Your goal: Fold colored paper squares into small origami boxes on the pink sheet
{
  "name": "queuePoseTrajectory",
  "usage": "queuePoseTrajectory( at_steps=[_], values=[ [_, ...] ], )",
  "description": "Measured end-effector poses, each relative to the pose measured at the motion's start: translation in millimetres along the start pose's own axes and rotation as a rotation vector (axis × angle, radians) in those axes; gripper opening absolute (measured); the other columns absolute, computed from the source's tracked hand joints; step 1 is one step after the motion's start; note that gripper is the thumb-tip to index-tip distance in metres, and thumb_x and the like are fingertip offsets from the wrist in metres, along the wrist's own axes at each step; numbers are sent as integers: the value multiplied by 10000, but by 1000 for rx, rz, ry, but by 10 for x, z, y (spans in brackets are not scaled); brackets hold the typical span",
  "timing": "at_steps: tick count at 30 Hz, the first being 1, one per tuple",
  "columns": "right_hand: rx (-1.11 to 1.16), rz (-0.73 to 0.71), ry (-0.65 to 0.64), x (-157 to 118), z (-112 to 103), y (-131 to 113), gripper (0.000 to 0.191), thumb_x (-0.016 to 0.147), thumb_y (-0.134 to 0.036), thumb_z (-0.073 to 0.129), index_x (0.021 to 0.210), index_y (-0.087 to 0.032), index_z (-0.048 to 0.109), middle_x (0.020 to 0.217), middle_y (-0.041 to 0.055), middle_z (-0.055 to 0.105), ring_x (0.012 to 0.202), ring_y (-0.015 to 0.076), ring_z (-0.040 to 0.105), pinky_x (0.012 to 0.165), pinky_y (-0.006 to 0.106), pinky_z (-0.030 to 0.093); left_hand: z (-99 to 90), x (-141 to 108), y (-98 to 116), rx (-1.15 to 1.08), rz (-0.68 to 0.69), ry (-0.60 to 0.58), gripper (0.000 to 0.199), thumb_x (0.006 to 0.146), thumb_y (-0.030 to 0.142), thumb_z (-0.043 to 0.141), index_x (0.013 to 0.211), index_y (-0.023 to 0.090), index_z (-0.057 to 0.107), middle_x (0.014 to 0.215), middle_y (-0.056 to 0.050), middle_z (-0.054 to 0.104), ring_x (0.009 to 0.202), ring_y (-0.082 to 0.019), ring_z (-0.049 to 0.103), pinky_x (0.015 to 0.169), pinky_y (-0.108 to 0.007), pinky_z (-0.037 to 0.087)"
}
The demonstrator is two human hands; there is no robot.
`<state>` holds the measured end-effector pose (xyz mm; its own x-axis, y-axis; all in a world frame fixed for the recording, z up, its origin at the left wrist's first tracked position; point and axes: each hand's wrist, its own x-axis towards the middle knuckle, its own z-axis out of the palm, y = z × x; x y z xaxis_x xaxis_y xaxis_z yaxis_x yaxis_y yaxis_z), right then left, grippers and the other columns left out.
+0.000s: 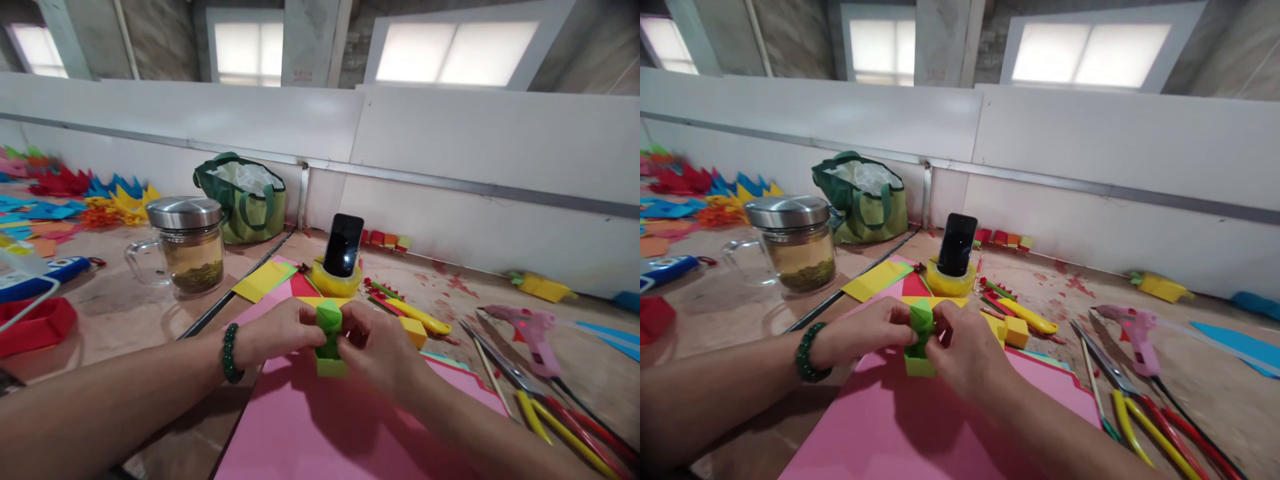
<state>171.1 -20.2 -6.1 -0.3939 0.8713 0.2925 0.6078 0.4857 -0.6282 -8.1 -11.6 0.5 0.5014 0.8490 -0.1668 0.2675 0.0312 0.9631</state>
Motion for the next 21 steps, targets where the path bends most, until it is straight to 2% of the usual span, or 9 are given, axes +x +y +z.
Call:
queuePoseTrajectory(
  at_steps=[3,6,9,12,16,21],
  values=[
    [-3,-17,4,-11,12,-34,181,689,-80,519,802,-206,584,655,-25,605,564,118,530,516,236,393,14,-18,-6,83,85,16,72,585,88,502,596,138,552,557,56,464,521,-73,382,474,-195,276],
    [71,-26,10,2,-12,-31,167,757,-137,536,896,-205,598,693,-13,620,585,127,555,538,250,428,18,-10,-31,108,131,96,106,607,61,508,562,135,570,522,60,483,508,-71,412,481,-188,313],
    [256,-13,114,35,-68,23,161,863,-272,487,979,-201,575,812,18,637,629,132,600,585,270,478,-1,42,-98,28,252,142,125,674,86,560,682,124,679,640,19,630,610,-104,543,598,-199,431],
    [449,64,173,82,-113,107,147,863,-314,477,882,-190,554,822,21,629,621,123,617,601,273,499,-31,106,-188,-88,357,193,87,720,181,647,731,118,705,705,-15,679,646,-127,591,650,-225,484],
    [639,217,69,122,-118,184,149,765,-304,604,841,-176,597,762,0,637,588,117,620,593,271,506,-48,116,-215,-228,431,210,146,721,243,718,777,108,712,726,-41,689,665,-151,621,659,-248,518],
    [733,184,1,103,-105,158,202,730,-345,695,824,-167,685,635,-10,644,598,120,626,614,259,501,-37,64,-138,-218,478,240,140,729,223,699,798,102,713,742,-57,701,711,-167,636,678,-248,527]
  ],
)
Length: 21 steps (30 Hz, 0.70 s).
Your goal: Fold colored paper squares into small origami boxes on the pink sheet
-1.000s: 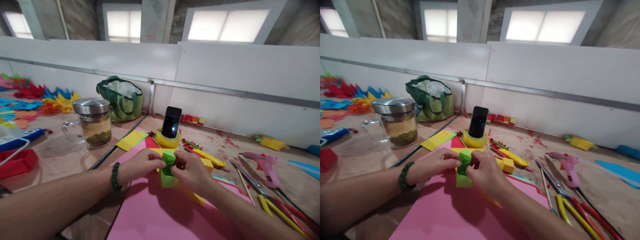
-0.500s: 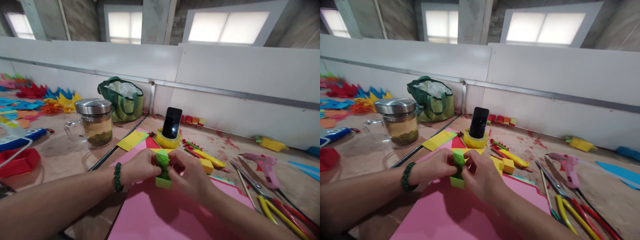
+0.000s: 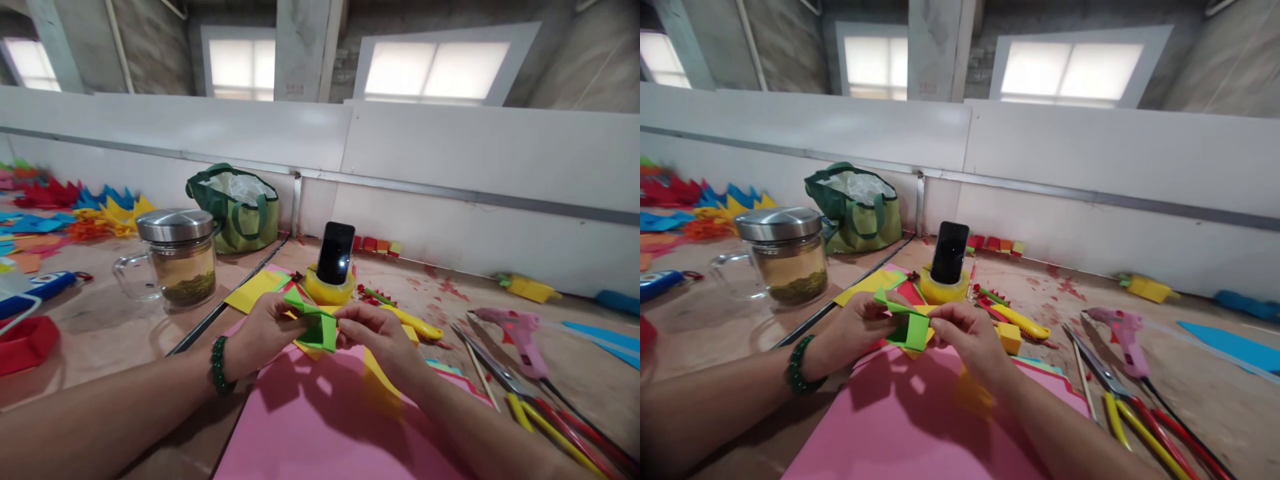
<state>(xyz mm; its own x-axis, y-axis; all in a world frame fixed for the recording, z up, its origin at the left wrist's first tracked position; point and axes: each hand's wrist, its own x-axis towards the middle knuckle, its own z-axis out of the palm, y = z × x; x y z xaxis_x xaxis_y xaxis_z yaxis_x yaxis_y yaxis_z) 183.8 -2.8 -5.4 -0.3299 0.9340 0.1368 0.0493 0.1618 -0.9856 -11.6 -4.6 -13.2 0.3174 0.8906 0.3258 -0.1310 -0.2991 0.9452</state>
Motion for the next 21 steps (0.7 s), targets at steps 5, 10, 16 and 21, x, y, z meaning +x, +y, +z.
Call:
queuePoseTrajectory(
  at_steps=[5,10,16,21],
  values=[
    [-9,21,-44,-8,40,33,246,715,-408,723,748,-170,671,667,-4,649,605,135,651,612,271,523,-4,-3,-80,97,-78,41,129,681,143,636,793,122,697,770,-34,688,708,-156,615,657,-250,513],
    [-146,-75,-77,-2,27,89,206,782,-368,649,733,-168,652,669,-7,621,615,120,594,604,255,491,32,-18,-36,151,-190,-45,74,649,143,568,656,120,637,622,18,590,581,-99,515,569,-206,435],
    [-412,-160,-1,-53,118,-6,86,747,-253,651,731,-170,637,694,-3,624,648,127,557,584,239,441,96,-52,109,247,-261,-165,64,601,137,534,549,142,496,539,61,428,528,-73,387,481,-182,304],
    [-462,-254,1,-80,180,-3,94,745,-169,638,651,-173,637,613,-21,609,584,105,537,547,218,414,112,-80,82,295,-298,-208,103,582,131,510,523,160,431,511,71,370,500,-70,331,456,-192,258]
  ],
)
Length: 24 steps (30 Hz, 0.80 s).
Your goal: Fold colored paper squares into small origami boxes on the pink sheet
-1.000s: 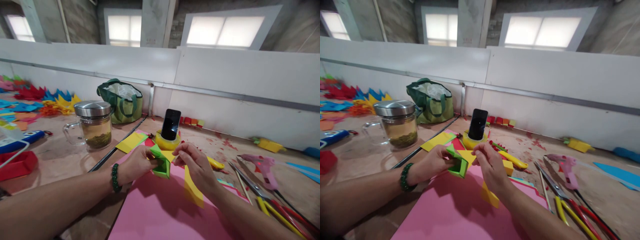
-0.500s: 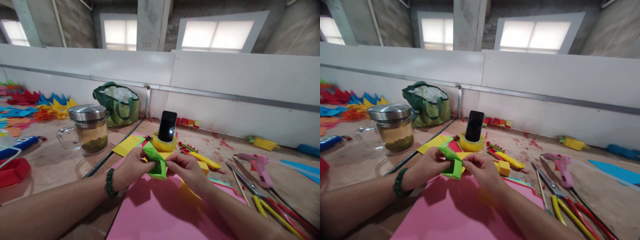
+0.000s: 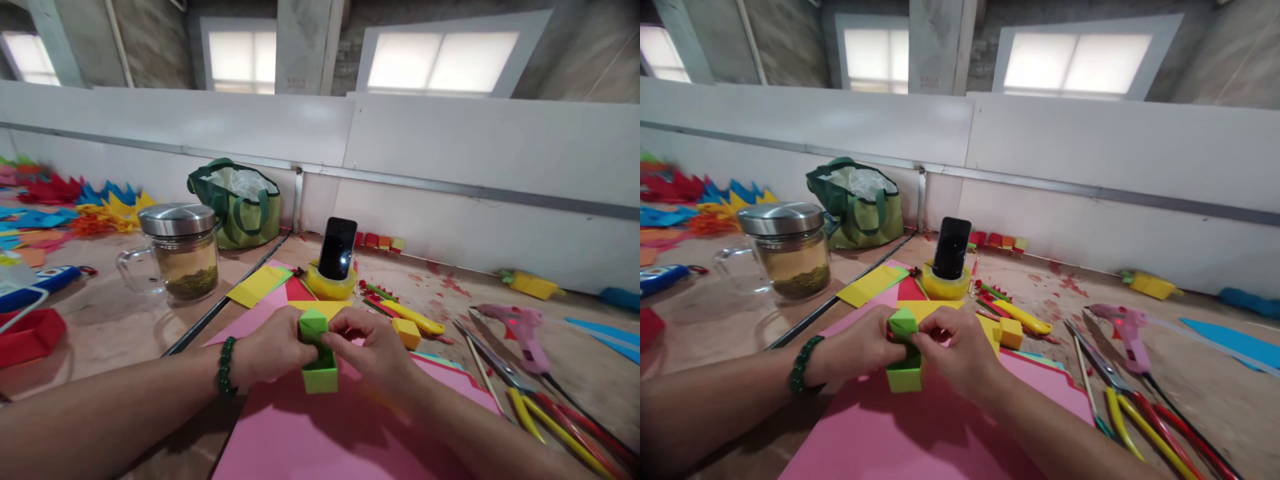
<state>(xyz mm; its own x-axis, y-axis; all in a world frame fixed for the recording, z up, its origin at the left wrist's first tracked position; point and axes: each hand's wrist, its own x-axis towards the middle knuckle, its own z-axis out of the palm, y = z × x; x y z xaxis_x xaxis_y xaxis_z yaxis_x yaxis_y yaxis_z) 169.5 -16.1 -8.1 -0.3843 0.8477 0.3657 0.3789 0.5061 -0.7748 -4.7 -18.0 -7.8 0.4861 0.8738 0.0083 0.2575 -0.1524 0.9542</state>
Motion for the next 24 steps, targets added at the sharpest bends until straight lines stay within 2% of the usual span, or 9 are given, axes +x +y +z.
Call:
queuePoseTrajectory(
  at_steps=[6,12,15,17,21,24],
  values=[
    [-29,-182,51,-28,-13,-59,84,738,-115,647,672,-166,649,646,-4,632,592,103,554,558,215,438,21,0,-38,-33,92,-10,72,572,112,486,539,153,437,556,64,344,529,-66,295,457,-187,245],
    [23,-230,21,-25,-1,-144,61,748,-115,664,716,-160,691,654,12,642,601,113,574,562,222,459,54,-9,-137,47,86,-43,86,605,115,476,560,160,418,580,54,332,549,-75,298,459,-205,238],
    [80,-256,70,-33,-7,-166,52,763,-160,684,718,-174,708,652,15,646,609,123,580,569,236,461,56,-5,-148,68,113,-40,90,602,118,483,557,161,417,575,54,329,551,-79,305,474,-211,258],
    [114,-208,130,-31,-28,-164,74,791,-225,676,738,-184,707,682,23,659,634,133,585,585,247,465,41,-5,-121,23,116,-34,90,594,111,471,548,162,413,563,55,332,544,-78,314,469,-207,258],
    [229,18,214,11,-76,-112,211,856,-373,579,823,-189,676,731,32,649,660,144,579,603,262,478,-7,1,-37,20,74,5,80,564,80,436,540,157,433,551,52,366,540,-77,348,475,-200,272],
    [156,113,121,42,-69,-72,193,790,-365,638,855,-186,675,740,26,646,645,144,565,588,266,468,-15,12,-18,49,44,23,83,564,79,453,535,156,446,550,50,390,535,-79,372,479,-201,284]
  ],
)
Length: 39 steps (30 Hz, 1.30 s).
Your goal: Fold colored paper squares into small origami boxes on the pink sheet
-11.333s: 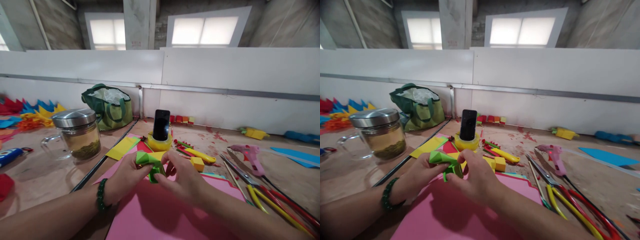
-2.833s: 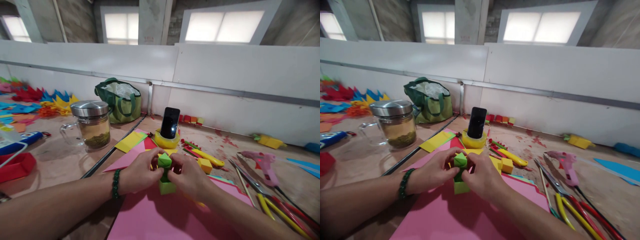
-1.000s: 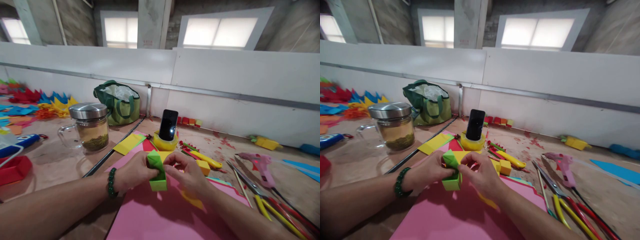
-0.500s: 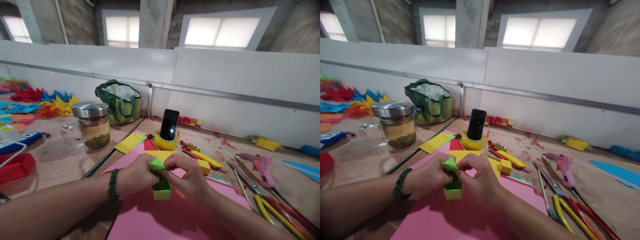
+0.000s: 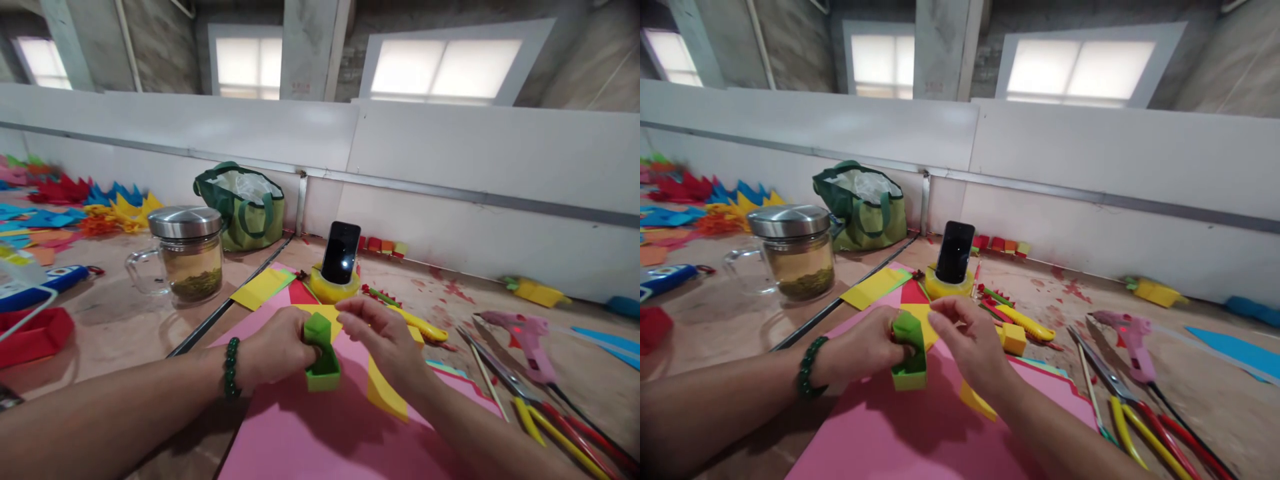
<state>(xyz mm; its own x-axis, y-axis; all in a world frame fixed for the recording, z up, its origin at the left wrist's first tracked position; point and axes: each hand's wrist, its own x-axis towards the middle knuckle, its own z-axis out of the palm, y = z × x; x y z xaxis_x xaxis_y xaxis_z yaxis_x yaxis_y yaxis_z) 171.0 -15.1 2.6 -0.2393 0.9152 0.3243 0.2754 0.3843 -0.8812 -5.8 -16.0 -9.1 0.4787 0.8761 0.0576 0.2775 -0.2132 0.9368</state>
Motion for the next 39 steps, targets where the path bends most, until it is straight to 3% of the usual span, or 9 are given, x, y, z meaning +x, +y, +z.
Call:
queuePoseTrajectory(
  at_steps=[3,7,10,14,19,26,30,33,39],
  values=[
    [-109,-64,-117,-10,29,-17,130,707,-303,720,739,-181,687,699,18,639,634,144,552,580,267,441,19,2,-24,9,15,-20,115,597,119,487,515,163,420,535,57,354,519,-78,332,465,-211,254],
    [-85,-180,-62,-45,9,-124,169,802,-327,625,724,-187,679,707,24,647,663,147,568,616,274,445,20,-5,-40,1,16,-35,120,572,118,481,509,167,392,539,62,333,527,-80,306,467,-219,236],
    [-221,-57,-126,-47,-15,-143,131,741,-273,650,848,-198,661,820,25,670,704,155,582,606,265,450,5,-2,-47,2,1,-29,117,579,116,498,520,163,408,551,59,354,539,-83,332,481,-215,262],
    [-402,76,-245,-29,19,-35,86,614,-104,572,633,-187,584,618,-16,595,605,136,533,526,236,391,10,6,-59,61,29,-36,81,623,142,523,556,150,478,566,52,385,558,-90,358,496,-211,273],
    [-389,132,-195,18,-2,34,98,611,-124,520,566,-177,588,538,-21,554,541,126,491,488,237,352,-43,7,53,-149,-67,-10,198,723,262,535,571,152,470,561,49,387,521,-80,345,488,-203,280],
    [-410,139,-178,60,-70,57,91,626,-144,536,591,-177,613,560,-13,585,530,121,504,466,227,333,-77,33,74,-352,-255,-51,324,790,407,474,708,123,607,685,-49,616,579,-129,524,466,-204,293],
    [-459,98,-150,52,-56,69,80,615,-141,541,553,-187,565,532,-16,566,524,121,494,465,231,319,-73,25,97,-179,-209,-58,201,696,312,584,604,143,524,556,36,463,505,-86,385,464,-211,235],
    [-500,78,-136,22,-26,55,98,606,-138,537,533,-197,513,512,-25,533,510,118,465,457,237,296,-79,21,117,-44,-185,-35,121,628,175,531,530,158,462,505,65,366,486,-73,295,453,-220,199],
    [-550,10,-104,-15,3,26,134,603,-121,531,524,-205,462,512,-34,500,510,115,433,460,244,264,-59,12,145,-56,-92,17,98,621,149,484,524,155,491,509,67,368,498,-74,293,466,-207,238]
  ],
)
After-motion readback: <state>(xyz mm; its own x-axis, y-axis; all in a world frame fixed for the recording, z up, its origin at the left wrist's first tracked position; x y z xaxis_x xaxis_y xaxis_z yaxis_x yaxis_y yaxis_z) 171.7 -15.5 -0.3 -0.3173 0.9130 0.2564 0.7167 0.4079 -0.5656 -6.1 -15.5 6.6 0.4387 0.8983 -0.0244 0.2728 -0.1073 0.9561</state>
